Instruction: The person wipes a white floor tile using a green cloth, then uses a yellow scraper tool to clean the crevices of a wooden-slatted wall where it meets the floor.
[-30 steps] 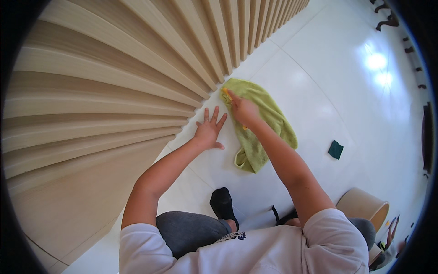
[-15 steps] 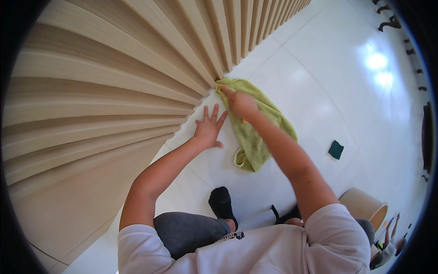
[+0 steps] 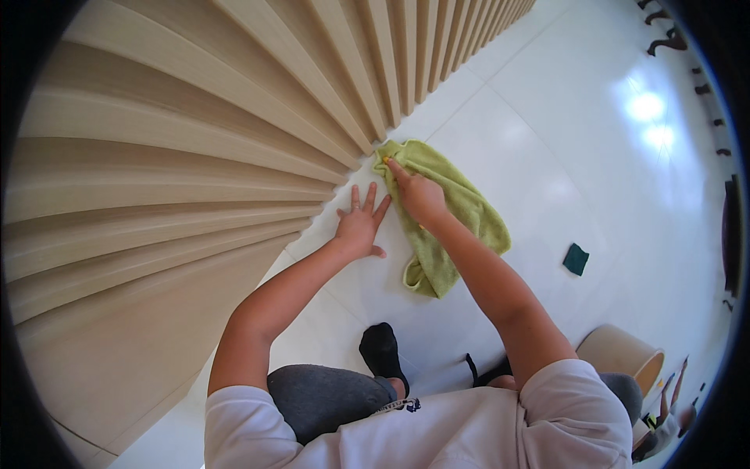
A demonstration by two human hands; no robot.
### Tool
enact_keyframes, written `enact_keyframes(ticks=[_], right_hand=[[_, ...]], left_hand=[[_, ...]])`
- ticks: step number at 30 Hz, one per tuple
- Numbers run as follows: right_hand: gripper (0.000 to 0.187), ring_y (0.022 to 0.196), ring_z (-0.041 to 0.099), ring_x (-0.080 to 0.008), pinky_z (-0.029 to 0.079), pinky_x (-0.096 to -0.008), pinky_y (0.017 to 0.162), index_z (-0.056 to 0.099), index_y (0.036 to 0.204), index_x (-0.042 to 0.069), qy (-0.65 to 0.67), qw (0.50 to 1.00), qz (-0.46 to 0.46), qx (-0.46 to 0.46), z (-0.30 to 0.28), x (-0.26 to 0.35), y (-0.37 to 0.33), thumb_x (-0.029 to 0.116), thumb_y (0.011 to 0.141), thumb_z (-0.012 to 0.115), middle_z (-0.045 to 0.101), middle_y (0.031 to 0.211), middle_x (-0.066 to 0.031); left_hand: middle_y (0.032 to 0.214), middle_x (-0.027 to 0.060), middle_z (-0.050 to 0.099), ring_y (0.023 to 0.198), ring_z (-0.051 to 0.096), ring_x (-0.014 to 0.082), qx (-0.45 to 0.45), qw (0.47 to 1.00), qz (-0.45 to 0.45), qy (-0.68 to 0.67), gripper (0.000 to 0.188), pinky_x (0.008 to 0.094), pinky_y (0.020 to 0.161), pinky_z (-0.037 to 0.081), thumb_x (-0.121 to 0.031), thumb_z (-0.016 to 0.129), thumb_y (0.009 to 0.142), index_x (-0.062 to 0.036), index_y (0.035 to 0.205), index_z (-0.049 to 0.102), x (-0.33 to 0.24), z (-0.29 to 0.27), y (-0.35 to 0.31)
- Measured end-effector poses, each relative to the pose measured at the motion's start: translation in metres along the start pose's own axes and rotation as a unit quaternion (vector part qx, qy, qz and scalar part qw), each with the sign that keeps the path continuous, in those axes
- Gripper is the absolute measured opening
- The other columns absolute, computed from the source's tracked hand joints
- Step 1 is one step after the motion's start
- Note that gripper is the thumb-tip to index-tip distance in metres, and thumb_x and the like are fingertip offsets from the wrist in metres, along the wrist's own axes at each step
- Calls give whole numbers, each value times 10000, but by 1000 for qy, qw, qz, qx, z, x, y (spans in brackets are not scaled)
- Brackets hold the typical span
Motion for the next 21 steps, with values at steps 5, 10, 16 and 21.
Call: enact_keyframes(ticks=[5,10,16,21], right_hand=[[611,719,646,-321,509,-436,619,333,1423,266,-8,997,-3,-72,-13,-1,27,96,854,477,641,791,-162],[678,785,658,-333,521,-440,659,313,1431,245,22,999,35,-20,-1,8,7,67,813,526,659,859,-171],[584,709,646,-317,504,-439,613,329,1424,290,7,998,40,-53,-10,-8,17,124,878,456,646,796,-155],[643,763,656,-311,516,-421,646,307,1437,250,-2,999,-19,38,7,2,-9,86,846,498,656,862,-168]], left_hand=[[1517,244,15,1343,116,538,-16,1000,16,11,1214,626,890,430,-570,789,567,-130,1483,125,-9,-3,7],[1518,243,18,1346,116,533,0,1000,0,23,1215,614,885,441,-598,768,575,-121,1484,117,0,1,-1],[1529,211,-9,1363,70,510,-2,1000,7,24,1221,625,896,431,-586,776,577,-154,1488,88,-15,-1,10],[1529,205,26,1363,71,510,7,1000,-7,14,1194,629,902,424,-587,775,579,-150,1485,131,-2,2,2]])
Point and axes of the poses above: each hand's wrist, its own y-axis towards the middle knuckle, its own z-axis out of the palm, x = y × z, the point moved 5 cm from there along y, towards the middle knuckle
